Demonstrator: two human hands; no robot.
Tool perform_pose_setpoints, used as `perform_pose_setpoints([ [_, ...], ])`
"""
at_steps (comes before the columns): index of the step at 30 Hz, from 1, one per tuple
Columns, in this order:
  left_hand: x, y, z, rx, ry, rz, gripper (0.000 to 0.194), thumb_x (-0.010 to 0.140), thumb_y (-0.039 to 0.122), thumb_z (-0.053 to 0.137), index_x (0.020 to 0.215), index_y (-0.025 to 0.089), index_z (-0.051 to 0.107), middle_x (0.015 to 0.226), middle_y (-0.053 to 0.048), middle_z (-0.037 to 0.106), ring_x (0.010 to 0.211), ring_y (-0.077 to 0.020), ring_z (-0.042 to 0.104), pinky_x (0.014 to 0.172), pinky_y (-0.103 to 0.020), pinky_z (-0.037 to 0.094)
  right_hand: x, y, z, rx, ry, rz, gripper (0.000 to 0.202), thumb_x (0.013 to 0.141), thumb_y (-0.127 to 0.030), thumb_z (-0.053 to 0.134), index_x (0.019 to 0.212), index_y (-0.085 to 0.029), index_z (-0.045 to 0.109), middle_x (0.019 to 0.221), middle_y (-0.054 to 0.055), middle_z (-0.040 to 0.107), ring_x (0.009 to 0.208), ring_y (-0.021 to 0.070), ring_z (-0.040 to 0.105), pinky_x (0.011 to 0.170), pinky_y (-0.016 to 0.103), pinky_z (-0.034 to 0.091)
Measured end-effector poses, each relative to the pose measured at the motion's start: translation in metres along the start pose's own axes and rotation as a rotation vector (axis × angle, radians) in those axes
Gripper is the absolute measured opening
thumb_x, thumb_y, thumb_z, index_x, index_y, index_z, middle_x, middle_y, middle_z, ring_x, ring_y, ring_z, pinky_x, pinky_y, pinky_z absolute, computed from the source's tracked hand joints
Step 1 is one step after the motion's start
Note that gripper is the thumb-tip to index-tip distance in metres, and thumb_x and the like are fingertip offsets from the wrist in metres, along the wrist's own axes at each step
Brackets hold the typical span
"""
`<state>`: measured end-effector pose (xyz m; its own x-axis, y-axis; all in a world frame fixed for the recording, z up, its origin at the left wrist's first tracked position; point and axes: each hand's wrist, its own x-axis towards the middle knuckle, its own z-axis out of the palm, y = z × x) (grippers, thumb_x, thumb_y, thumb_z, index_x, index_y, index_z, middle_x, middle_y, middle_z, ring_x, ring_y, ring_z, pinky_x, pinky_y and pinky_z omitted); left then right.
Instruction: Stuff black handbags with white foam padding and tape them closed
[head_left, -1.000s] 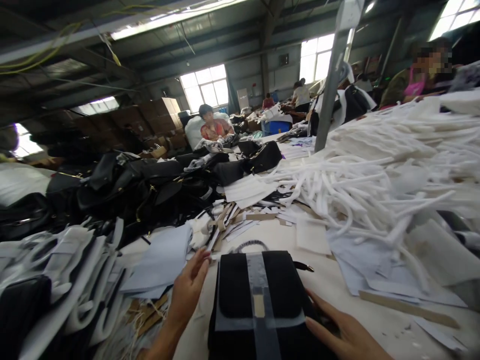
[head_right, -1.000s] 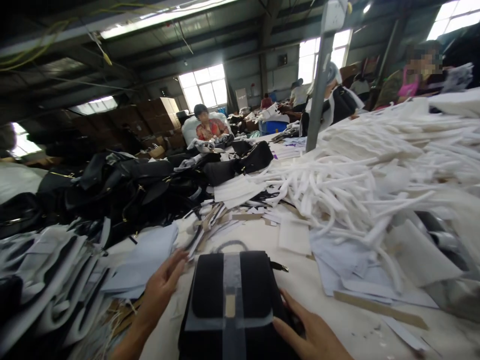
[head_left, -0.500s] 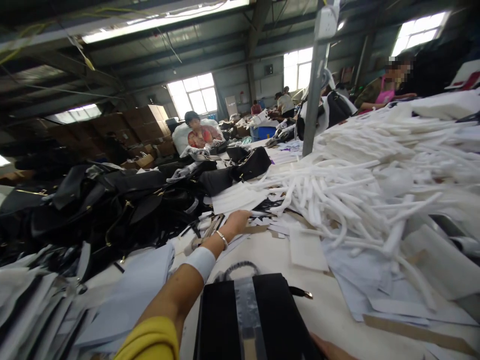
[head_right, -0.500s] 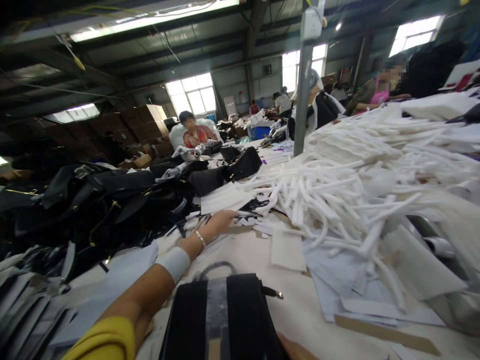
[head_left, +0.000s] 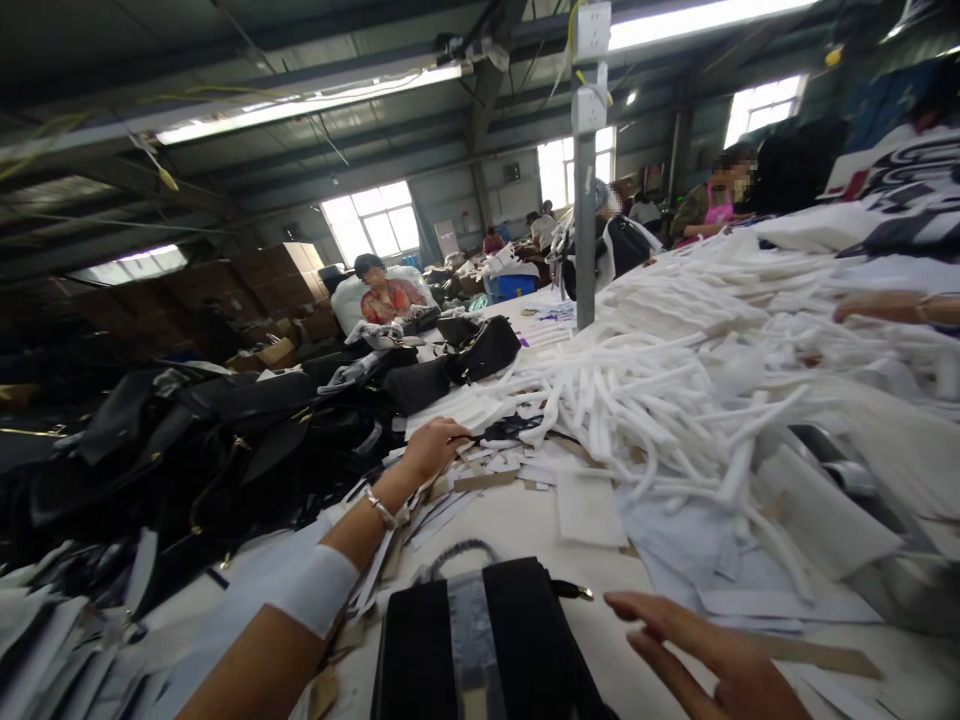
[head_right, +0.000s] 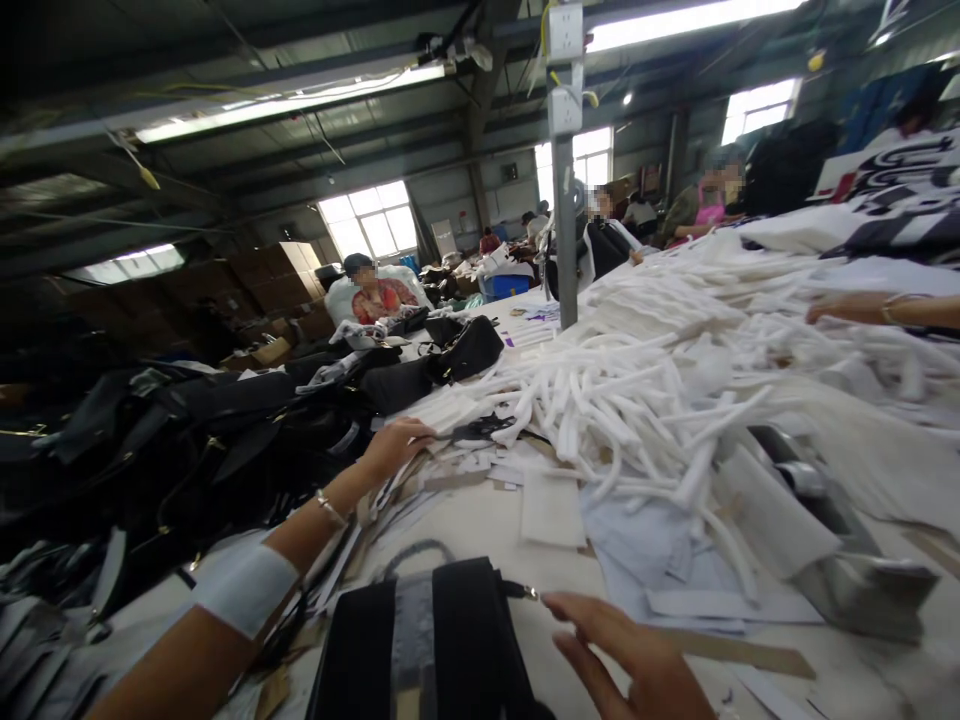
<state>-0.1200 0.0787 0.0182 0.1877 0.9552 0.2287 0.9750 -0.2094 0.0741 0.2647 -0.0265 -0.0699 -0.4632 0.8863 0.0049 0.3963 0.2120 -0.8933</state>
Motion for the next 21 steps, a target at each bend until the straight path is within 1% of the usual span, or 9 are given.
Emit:
perform_pose_setpoints([
  [4,-0.034,0.041,-0.051,-0.002,0.085,0.225,0.021,0.098,0.029,0.055,0.105,0.024,0.074,0.102,-0.005,0.073,0.095,-0.0169,0.065,0.09,-0.03,0.05,0.021,-0.046,0.001,0.071,0.214,-0.141,0.045,0.09,-0.057,0.054,0.124,-0.032,0.068,0.134,0.003,0.064,0.128,0.0305,0.056,0.116,0.045,0.039],
  [6,-0.052,0.066,-0.069,0.0,0.099,0.331,0.022,0.099,0.029,0.054,0.107,0.027,0.074,0.102,-0.003,0.074,0.095,-0.0159,0.064,0.098,-0.032,0.047,0.029,-0.063,0.002,0.118,0.328,-0.194,0.052,0.093,-0.057,0.05,0.136,-0.029,0.059,0.145,0.003,0.055,0.134,0.0286,0.05,0.119,0.046,0.032],
  [8,-0.069,0.088,-0.082,0.039,0.147,0.446,0.024,0.1,0.025,0.051,0.11,0.028,0.072,0.104,-0.002,0.074,0.097,-0.0148,0.064,0.107,-0.036,0.042,0.033,-0.075,0.003,0.191,0.345,-0.214,0.056,0.095,-0.058,0.046,0.14,-0.027,0.054,0.149,0.004,0.051,0.138,0.0277,0.045,0.121,0.047,0.028],
  [9,-0.077,0.098,-0.087,0.072,0.18,0.507,0.024,0.1,0.022,0.051,0.113,0.028,0.071,0.106,-0.001,0.073,0.099,-0.0143,0.064,0.11,-0.037,0.04,0.033,-0.08,0.003,0.243,0.298,-0.208,0.056,0.095,-0.059,0.046,0.139,-0.026,0.056,0.148,0.005,0.052,0.139,0.0277,0.044,0.12,0.047,0.028],
  [11,-0.09,0.115,-0.093,0.139,0.249,0.613,0.025,0.099,0.019,0.052,0.117,0.027,0.068,0.109,0.0,0.073,0.101,-0.0135,0.064,0.113,-0.037,0.039,0.029,-0.089,0.007,0.398,0.111,-0.18,0.056,0.095,-0.061,0.045,0.133,-0.024,0.062,0.142,0.008,0.058,0.136,0.0283,0.048,0.118,0.048,0.032],
  [14,-0.102,0.135,-0.097,0.149,0.305,0.686,0.024,0.098,0.018,0.055,0.117,0.026,0.067,0.11,0.001,0.073,0.101,-0.013,0.064,0.112,-0.035,0.04,0.019,-0.1,0.017,0.652,-0.154,-0.145,0.053,0.095,-0.059,0.05,0.131,-0.023,0.064,0.131,0.01,0.066,0.126,0.0272,0.057,0.111,0.046,0.042],
  [17,-0.107,0.145,-0.094,0.101,0.333,0.705,0.02,0.098,0.019,0.055,0.112,0.025,0.068,0.107,0.002,0.074,0.098,-0.0128,0.065,0.111,-0.035,0.041,0.011,-0.105,0.027,0.787,-0.251,-0.093,0.046,0.091,-0.055,0.061,0.121,-0.021,0.07,0.112,0.009,0.073,0.11,0.0225,0.066,0.099,0.037,0.05],
  [19,-0.108,0.144,-0.088,0.082,0.33,0.704,0.02,0.098,0.019,0.055,0.111,0.025,0.069,0.106,0.002,0.074,0.096,-0.0125,0.065,0.112,-0.034,0.04,0.009,-0.104,0.031,0.842,-0.282,-0.007,0.042,0.086,-0.054,0.067,0.107,-0.018,0.074,0.094,0.006,0.074,0.088,0.0167,0.068,0.081,0.029,0.054],
  [21,-0.109,0.138,-0.081,0.046,0.281,0.664,0.021,0.098,0.019,0.054,0.111,0.026,0.069,0.107,0.002,0.074,0.096,-0.0128,0.065,0.113,-0.035,0.038,0.009,-0.102,0.033,0.847,-0.296,0.065,0.041,0.082,-0.054,0.072,0.099,-0.017,0.075,0.085,0.004,0.073,0.07,0.0109,0.064,0.064,0.022,0.051],
])
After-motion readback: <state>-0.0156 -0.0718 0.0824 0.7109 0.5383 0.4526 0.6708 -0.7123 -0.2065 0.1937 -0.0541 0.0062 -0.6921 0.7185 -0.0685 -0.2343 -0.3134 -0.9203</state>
